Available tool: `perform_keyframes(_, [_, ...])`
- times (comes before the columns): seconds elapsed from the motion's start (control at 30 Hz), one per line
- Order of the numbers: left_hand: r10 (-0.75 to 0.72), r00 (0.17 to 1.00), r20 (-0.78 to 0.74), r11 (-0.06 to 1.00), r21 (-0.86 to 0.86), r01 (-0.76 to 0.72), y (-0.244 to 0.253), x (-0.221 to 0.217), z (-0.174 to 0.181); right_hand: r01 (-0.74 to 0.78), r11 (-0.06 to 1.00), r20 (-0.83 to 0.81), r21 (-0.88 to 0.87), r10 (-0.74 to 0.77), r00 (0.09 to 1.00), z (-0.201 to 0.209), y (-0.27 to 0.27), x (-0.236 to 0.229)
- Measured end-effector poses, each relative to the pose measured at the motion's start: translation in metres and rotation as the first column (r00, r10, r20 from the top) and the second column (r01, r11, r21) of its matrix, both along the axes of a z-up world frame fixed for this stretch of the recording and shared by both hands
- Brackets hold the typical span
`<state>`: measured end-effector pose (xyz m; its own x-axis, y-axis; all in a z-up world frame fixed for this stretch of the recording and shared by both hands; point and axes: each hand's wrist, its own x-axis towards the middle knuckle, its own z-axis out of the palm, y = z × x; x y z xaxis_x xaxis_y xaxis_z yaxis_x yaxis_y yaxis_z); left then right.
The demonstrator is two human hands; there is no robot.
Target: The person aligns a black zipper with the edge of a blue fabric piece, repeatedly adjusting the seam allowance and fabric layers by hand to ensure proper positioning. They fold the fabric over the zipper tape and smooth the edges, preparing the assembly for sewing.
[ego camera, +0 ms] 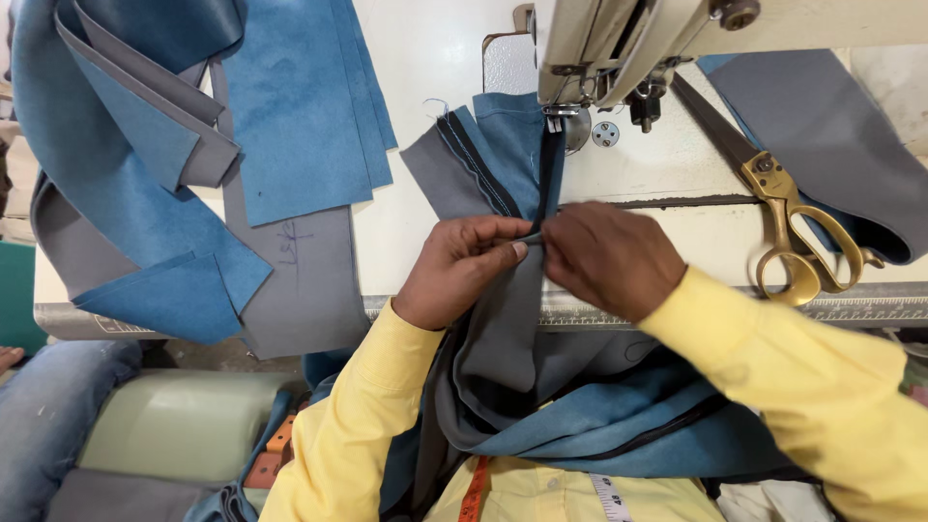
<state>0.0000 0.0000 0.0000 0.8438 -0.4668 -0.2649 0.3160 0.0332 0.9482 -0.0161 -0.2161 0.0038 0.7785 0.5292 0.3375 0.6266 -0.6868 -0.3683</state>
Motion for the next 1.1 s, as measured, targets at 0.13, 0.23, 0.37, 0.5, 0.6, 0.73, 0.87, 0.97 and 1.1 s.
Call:
perform_keyframes(0.13, [-0.02,0.998,-0.052,0.997,-0.071,0.017,0.005,-0.001,-0.006,-0.044,0.993,-0.172,0.109,0.062,0.983,0.004,0.006,-0.034])
perform_keyframes(0.23, [-0.038,0.996,-0.084,0.993,-0.118,0.028,0.007,-0.001,-0.012,0.016,0.975,-0.254,0.223,0.042,0.966,0.01,0.007,-0.048])
perform_keyframes(0.37, [-0.037,0.999,-0.024,0.998,-0.058,0.036,0.008,-0.003,-0.013,0.202,0.924,-0.34,0.326,-0.085,0.937,0.019,0.0,-0.033])
perform_keyframes(0.5, [-0.032,0.999,-0.032,0.997,-0.068,0.029,0.008,-0.005,-0.016,0.162,0.934,-0.224,0.319,-0.092,0.97,0.018,0.005,-0.026])
perform_keyframes(0.6, [-0.025,0.999,0.025,1.0,-0.015,0.025,0.008,-0.006,-0.016,0.148,0.962,-0.093,0.229,-0.13,0.987,0.015,0.011,-0.02])
perform_keyframes(0.73, [0.061,0.998,0.019,0.998,0.013,-0.061,0.004,-0.008,-0.018,0.114,0.974,-0.163,0.196,-0.082,0.983,0.011,0.005,-0.015])
perform_keyframes(0.87, [0.089,0.991,0.101,0.995,0.045,-0.094,0.0,-0.008,-0.022,0.175,0.947,-0.426,0.269,-0.046,0.904,0.013,0.004,-0.023])
perform_keyframes(0.97, [0.109,0.989,0.103,0.992,0.044,-0.114,-0.001,-0.009,-0.028,0.296,0.865,-0.653,0.406,0.048,0.756,0.016,0.005,-0.03])
perform_keyframes(1.1, [0.1,0.988,0.117,0.995,0.01,-0.102,0.0,-0.008,-0.031,0.255,0.755,-0.529,0.604,0.141,0.837,-0.005,0.001,-0.027])
